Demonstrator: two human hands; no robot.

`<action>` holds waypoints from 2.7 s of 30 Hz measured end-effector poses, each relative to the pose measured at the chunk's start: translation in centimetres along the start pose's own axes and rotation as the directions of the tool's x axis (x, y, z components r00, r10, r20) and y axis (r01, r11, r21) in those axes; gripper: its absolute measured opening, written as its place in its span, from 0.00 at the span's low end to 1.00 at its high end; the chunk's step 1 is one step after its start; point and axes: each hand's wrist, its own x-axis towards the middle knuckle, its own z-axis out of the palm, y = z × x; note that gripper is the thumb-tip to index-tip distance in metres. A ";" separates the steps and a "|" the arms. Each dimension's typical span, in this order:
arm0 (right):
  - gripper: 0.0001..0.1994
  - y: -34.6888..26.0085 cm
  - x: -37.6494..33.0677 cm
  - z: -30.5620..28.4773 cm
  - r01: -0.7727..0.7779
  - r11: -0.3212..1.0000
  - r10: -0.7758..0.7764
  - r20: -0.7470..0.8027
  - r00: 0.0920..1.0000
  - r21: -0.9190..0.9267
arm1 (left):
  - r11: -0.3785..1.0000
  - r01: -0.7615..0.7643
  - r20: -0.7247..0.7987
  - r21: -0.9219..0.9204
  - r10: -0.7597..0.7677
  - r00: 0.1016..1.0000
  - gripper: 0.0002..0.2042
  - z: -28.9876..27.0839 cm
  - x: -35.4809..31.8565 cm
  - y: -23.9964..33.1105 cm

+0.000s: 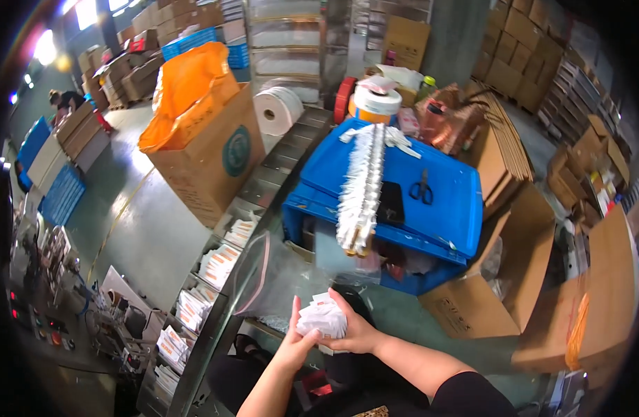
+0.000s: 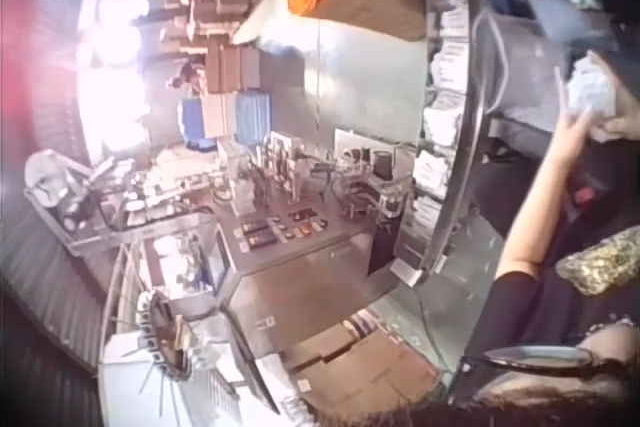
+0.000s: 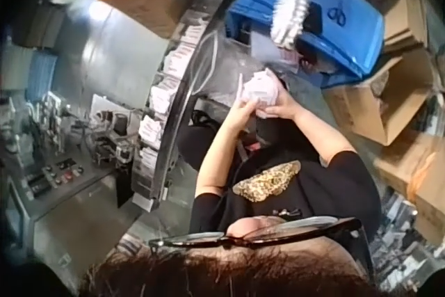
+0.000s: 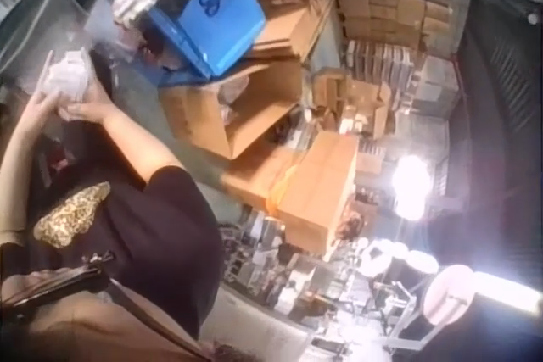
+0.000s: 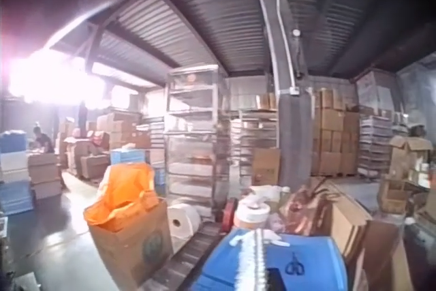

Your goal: Picking small white packets from a moving conveyor belt and placing them into larger plastic bags.

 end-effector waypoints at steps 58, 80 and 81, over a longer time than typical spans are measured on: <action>0.60 3.1 -5.8 -2.9 0.419 0.783 -0.478 -0.012 0.879 -0.459 | 0.903 -0.205 -0.349 -0.379 0.066 0.935 0.28 8.7 0.4 -3.0; 0.47 2.3 -1.2 -1.8 0.225 0.880 -0.204 0.095 0.974 -0.418 | 0.894 -0.090 -0.212 -0.438 -0.005 0.977 0.41 2.9 1.0 -0.8; 0.47 1.8 -0.5 -1.1 0.174 0.977 -0.177 -0.020 0.984 -0.122 | 0.995 -0.093 -0.207 -0.045 0.082 0.975 0.40 -0.2 0.9 -1.4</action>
